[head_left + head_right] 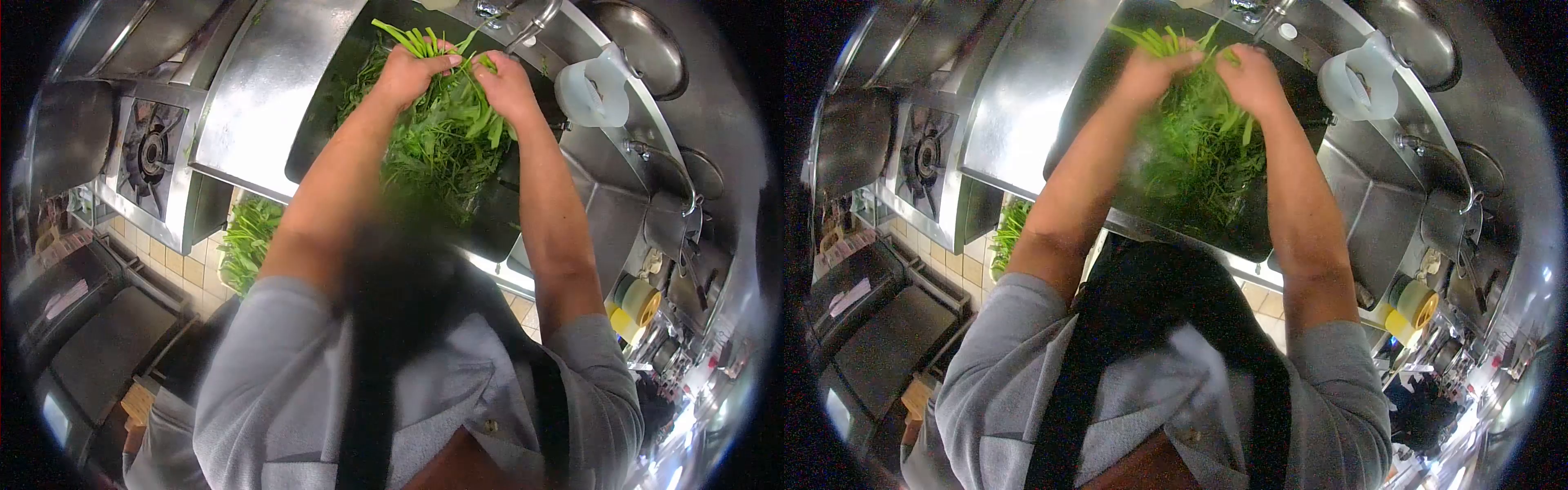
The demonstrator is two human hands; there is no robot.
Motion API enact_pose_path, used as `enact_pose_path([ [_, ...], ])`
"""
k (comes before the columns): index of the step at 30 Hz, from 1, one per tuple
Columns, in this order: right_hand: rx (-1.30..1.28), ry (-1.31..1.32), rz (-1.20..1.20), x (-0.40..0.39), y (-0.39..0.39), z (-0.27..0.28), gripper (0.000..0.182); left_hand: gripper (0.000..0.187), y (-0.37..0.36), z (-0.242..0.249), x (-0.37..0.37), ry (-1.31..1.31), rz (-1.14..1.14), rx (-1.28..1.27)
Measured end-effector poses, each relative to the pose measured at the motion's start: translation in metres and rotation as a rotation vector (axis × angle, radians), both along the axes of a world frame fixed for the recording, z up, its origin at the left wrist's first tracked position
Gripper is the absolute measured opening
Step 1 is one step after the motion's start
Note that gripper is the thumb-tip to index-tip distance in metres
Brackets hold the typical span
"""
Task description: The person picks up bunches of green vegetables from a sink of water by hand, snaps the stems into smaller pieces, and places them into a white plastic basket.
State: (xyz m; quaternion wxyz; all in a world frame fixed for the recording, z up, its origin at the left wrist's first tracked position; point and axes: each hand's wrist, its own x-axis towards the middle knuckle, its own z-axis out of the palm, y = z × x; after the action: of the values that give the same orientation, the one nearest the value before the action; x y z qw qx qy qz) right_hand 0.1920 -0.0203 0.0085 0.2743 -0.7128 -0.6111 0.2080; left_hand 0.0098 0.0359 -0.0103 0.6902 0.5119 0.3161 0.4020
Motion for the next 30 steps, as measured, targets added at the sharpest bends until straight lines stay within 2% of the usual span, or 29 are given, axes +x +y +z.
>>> enact_pose_path([
  [1, -0.001, 0.0, 0.0, 0.001, 0.0, -0.002, 0.032, 0.021, -0.002, -0.001, 0.001, -0.027, 0.028, -0.04],
  [3, -0.036, 0.302, -0.277, 0.001, -0.001, -0.002, 0.033, 0.021, -0.005, 0.0, -0.004, -0.085, 0.102, -0.077],
  [4, -0.046, 0.571, -0.37, 0.004, -0.003, 0.002, 0.032, 0.021, -0.006, 0.003, -0.008, -0.142, 0.176, -0.113],
  [5, 0.02, 0.683, -0.457, 0.008, -0.008, 0.007, 0.028, 0.022, -0.006, 0.005, -0.019, 0.009, 0.222, -0.092],
  [7, 0.065, 0.952, -0.43, 0.029, -0.009, 0.004, 0.024, 0.025, -0.002, 0.004, -0.038, 0.02, 0.27, -0.112],
  [8, 0.062, 0.952, -0.432, 0.034, -0.011, 0.003, 0.024, 0.027, 0.0, 0.006, -0.051, 0.101, 0.284, -0.092],
  [10, 0.125, 1.148, -0.482, 0.035, -0.016, 0.014, 0.024, 0.031, 0.009, 0.008, -0.081, 0.244, 0.334, -0.051],
  [14, 0.153, 1.172, -0.504, 0.043, -0.015, -0.009, 0.027, 0.034, 0.037, -0.007, -0.145, 0.481, 0.514, 0.055],
  [16, -0.056, 0.861, -0.56, 0.034, -0.019, -0.02, 0.025, 0.033, 0.035, -0.007, -0.169, 0.565, 0.549, 0.042],
  [17, -0.137, 0.88, -0.544, 0.027, -0.023, -0.031, 0.026, 0.029, 0.033, -0.015, -0.179, 0.607, 0.551, -0.013],
  [18, -0.269, 0.741, -0.575, 0.039, -0.025, -0.076, 0.025, 0.026, 0.031, -0.021, -0.184, 0.649, 0.552, -0.069],
  [19, -0.387, 0.795, -0.666, 0.024, -0.031, -0.087, 0.029, 0.026, 0.032, -0.026, -0.184, 0.653, 0.553, -0.072],
  [21, -0.52, 0.933, -0.704, 0.02, -0.047, -0.146, 0.027, 0.022, 0.031, -0.038, -0.184, 0.533, 0.614, -0.082],
  [22, -0.595, 0.898, -0.714, 0.018, -0.052, -0.177, 0.026, 0.02, 0.029, -0.033, -0.179, 0.596, 0.627, -0.065],
  [23, -0.607, 0.902, -0.711, 0.009, -0.052, -0.184, 0.026, 0.02, 0.029, -0.032, -0.178, 0.606, 0.631, -0.07],
  [25, -0.658, 0.954, -0.87, -0.013, -0.057, -0.197, 0.037, 0.019, 0.031, -0.038, -0.179, 0.57, 0.641, -0.1],
  [26, -0.639, 1.061, -0.956, -0.009, -0.057, -0.229, 0.043, 0.02, 0.033, -0.043, -0.182, 0.524, 0.636, -0.126],
  [27, -0.649, 1.065, -0.954, -0.012, -0.055, -0.234, 0.043, 0.02, 0.033, -0.044, -0.182, 0.533, 0.638, -0.128],
  [29, -0.68, 0.972, -1.091, -0.017, -0.048, -0.241, 0.044, 0.02, 0.033, -0.043, -0.182, 0.51, 0.627, -0.115],
  [30, -0.674, 0.912, -1.032, -0.017, -0.046, -0.242, 0.046, 0.02, 0.034, -0.042, -0.181, 0.516, 0.629, -0.117],
])
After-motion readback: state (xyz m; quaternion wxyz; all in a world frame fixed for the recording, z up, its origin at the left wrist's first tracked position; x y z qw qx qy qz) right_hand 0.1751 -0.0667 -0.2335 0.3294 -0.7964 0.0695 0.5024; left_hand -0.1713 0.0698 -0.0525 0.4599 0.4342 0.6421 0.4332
